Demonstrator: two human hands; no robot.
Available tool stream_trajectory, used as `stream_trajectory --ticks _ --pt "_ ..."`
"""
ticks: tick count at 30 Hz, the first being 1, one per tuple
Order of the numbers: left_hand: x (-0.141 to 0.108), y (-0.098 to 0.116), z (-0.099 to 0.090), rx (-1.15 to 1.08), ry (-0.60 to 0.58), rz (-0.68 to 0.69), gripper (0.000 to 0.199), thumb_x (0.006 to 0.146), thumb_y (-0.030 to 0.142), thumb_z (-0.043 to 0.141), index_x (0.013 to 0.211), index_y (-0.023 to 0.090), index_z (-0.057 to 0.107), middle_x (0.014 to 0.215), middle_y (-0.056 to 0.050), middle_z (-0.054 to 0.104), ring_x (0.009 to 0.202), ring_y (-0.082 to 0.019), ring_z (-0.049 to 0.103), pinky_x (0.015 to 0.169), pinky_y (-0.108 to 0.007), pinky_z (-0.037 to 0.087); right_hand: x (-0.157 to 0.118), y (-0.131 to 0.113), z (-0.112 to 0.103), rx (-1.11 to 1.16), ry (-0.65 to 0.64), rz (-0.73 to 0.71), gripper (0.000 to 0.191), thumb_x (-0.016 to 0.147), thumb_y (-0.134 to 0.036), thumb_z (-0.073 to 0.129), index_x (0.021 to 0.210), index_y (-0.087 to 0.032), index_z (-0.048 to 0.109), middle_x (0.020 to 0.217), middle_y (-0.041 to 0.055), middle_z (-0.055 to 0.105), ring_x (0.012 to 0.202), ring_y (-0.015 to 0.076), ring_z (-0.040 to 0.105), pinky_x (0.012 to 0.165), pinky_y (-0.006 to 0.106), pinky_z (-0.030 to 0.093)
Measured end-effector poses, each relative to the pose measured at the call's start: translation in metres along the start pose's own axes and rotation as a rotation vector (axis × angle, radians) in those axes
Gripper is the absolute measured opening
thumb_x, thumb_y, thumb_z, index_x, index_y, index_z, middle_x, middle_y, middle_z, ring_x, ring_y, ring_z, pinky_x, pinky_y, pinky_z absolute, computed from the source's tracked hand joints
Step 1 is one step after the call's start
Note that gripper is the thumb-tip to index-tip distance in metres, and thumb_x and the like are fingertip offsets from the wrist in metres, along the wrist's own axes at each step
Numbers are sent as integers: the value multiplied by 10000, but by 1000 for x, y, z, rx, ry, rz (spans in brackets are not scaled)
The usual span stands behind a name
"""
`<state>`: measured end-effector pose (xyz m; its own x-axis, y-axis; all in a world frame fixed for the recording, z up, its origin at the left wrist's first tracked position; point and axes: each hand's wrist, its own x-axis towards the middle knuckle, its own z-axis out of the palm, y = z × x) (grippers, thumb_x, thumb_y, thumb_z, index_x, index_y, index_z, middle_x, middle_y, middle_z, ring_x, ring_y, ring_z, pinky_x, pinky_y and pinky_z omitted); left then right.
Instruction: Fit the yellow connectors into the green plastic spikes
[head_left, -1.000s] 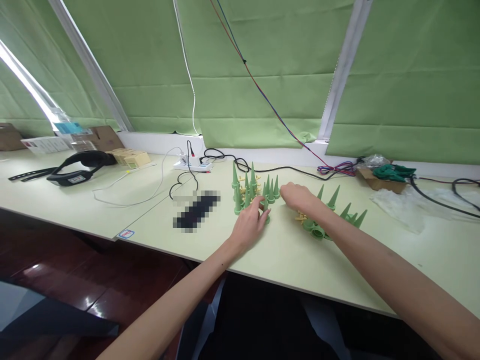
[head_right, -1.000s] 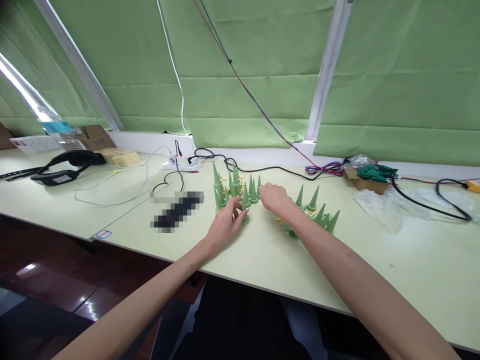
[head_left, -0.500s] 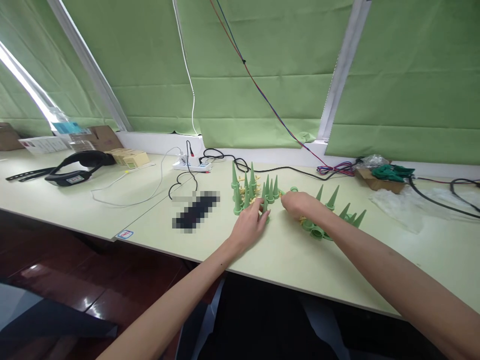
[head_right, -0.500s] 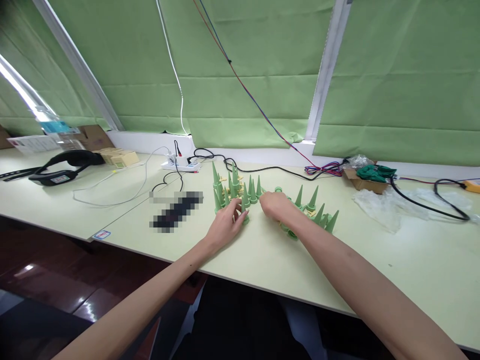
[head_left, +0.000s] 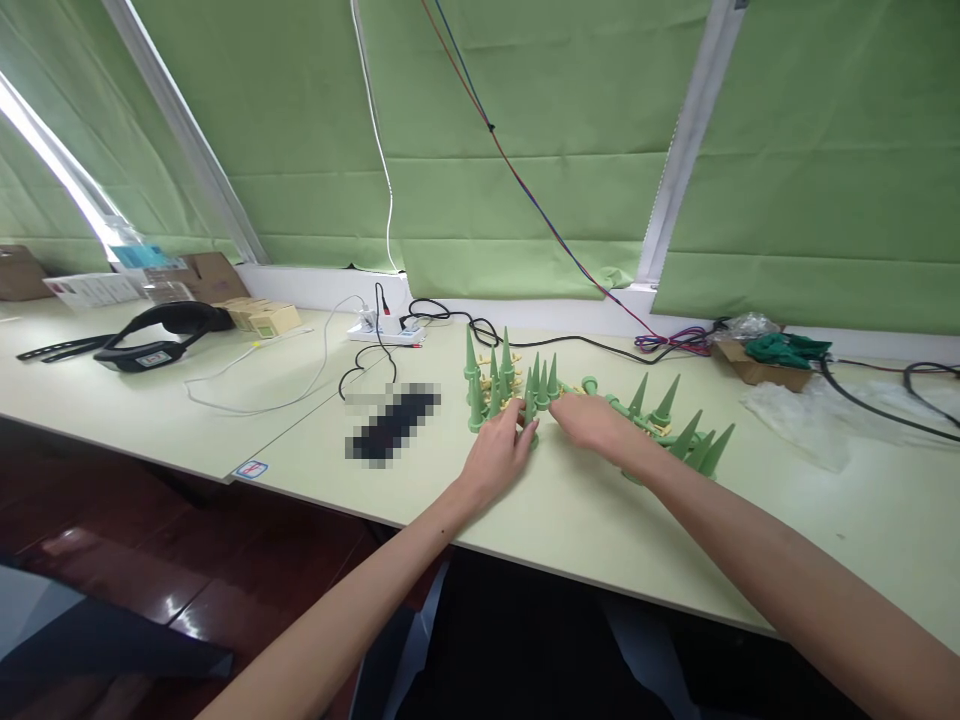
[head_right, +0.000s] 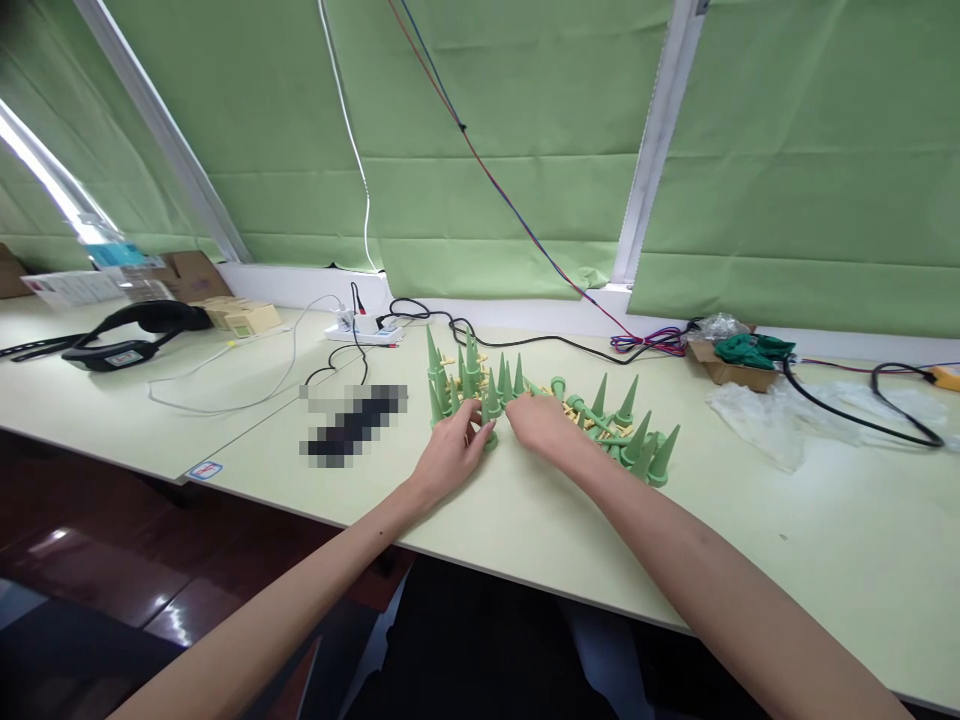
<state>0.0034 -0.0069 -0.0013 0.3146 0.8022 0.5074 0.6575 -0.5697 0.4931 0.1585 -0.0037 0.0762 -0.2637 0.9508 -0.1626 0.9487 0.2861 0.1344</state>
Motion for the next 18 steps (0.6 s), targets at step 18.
stream_trajectory --ticks 18 --pt "1 -1 -3 -47 -13 -36 150 951 299 417 1062 202 446 813 -17 611 619 -148 542 606 -274 398 -1 -8 74 860 855 -238 164 951 -144 385 984 -184 540 952 80 587 890 217 566 800 362 465"
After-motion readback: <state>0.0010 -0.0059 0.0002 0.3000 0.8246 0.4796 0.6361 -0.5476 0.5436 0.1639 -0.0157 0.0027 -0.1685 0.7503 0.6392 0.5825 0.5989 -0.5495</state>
